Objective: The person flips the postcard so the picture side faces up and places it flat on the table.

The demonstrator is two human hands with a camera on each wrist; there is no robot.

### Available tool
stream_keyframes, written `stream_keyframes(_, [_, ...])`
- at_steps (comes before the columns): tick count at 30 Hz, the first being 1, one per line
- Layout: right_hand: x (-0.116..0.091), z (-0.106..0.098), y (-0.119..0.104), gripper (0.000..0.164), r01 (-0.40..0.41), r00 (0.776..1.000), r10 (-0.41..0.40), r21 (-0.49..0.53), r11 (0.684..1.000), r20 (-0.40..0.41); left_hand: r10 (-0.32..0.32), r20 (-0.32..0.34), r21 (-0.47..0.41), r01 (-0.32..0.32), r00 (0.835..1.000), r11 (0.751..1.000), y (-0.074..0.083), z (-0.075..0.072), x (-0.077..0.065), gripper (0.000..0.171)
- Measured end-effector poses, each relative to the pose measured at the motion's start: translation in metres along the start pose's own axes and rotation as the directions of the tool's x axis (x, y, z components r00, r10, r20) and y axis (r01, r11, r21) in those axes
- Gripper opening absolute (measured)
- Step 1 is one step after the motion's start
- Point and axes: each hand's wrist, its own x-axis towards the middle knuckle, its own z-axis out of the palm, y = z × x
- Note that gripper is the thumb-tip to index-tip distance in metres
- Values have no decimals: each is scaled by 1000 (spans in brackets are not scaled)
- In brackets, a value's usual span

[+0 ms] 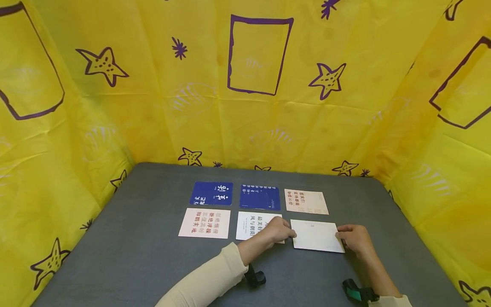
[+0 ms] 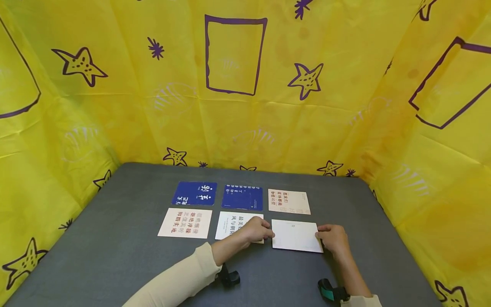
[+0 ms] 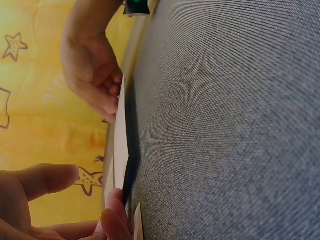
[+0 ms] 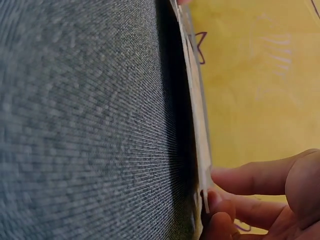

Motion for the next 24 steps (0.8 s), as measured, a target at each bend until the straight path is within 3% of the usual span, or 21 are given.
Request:
stream_keyframes(4, [0,0,0,32,-8,1000,8,35,999,-13,-4,14,-25,4,1000,1000,0,-1,0,11])
stream_keyframes(11, [-1,2,-2,24,-28,1000,29,87,996,-5,-20,53,-52,23,998,998,-2,0,1,40])
stream_keyframes(17, [-3,3,-3,25,-3,1000,3,-4,1000,-9,67,5,73,-67,998,995,-2,-2,-2,48])
stream_keyframes(24, [-7,1,-11,24,46,999,-48,-154,987,-13,122,9,286,-120,992,951,2,-5,-7,51])
